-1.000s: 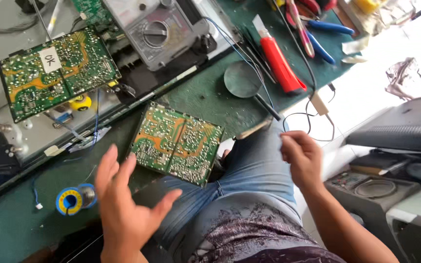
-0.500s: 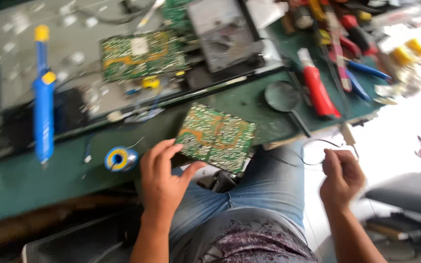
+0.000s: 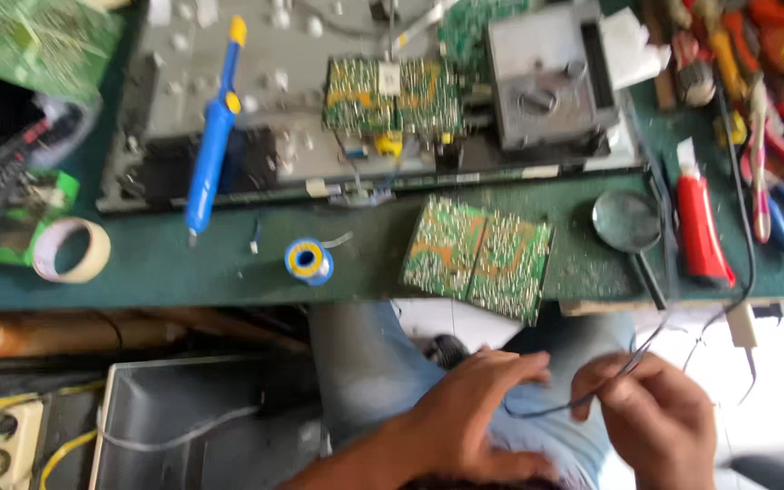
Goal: The person is repairing a circuit board by soldering components and testing connections. They use a soldering iron and solder wire to attach parts, then use a multimeter to check the board's functionality.
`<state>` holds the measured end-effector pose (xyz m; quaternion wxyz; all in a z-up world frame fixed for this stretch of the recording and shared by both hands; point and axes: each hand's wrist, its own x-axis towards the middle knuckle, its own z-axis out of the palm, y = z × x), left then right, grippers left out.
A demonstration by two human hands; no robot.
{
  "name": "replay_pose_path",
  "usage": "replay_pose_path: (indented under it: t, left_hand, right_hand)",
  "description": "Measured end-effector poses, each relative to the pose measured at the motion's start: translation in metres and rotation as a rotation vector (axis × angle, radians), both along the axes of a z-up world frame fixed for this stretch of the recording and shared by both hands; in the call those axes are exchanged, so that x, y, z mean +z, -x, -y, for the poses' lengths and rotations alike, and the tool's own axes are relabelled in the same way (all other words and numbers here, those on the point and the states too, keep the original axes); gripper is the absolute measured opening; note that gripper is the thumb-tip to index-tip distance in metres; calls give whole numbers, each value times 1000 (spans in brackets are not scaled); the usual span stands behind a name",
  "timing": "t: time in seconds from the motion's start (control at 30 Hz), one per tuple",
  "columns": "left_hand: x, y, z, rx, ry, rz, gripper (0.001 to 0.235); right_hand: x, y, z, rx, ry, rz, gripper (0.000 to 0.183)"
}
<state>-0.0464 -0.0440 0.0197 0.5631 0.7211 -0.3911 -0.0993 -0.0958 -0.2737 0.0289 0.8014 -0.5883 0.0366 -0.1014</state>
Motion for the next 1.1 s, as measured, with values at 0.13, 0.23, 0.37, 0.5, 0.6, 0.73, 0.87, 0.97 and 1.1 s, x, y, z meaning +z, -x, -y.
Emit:
replay_pose_path:
  t: [0.13, 0.23, 0.37, 0.5, 0.6, 0.73, 0.87, 0.97, 1.1]
  left_hand:
    - [-77, -4, -2, 64, -55, 32, 29]
    - [-97, -5, -34, 239, -172, 1, 22]
    - [-90, -7, -77, 506, -208, 286, 12]
    - [-58, 5, -87, 285, -63, 487, 29]
    - [-14, -2, -53, 52, 73, 592, 27]
    - [-8, -6, -8, -118, 292, 593, 12]
    - [1, -7, 17, -121, 548, 686, 3]
    - [-35, 12, 14, -105, 539, 492, 23]
    - [-52, 13, -9, -51, 291, 336, 80]
  right_hand:
    - [-16, -8, 39, -195, -324, -86, 27]
    - [6, -14, 42, -301, -371, -103, 17]
    - [-19, -11, 51, -589, -109, -226, 6]
    - [-37, 1, 43, -725, 643, -81, 28]
    - [-22, 17, 34, -895, 884, -26, 7]
    - [-32, 26, 40, 18, 1100, -310, 46]
    - [-6, -9, -11, 610, 841, 281, 54]
    - [-4, -11, -16, 474, 897, 423, 37]
    - [-6, -4, 4, 228, 936, 438, 16]
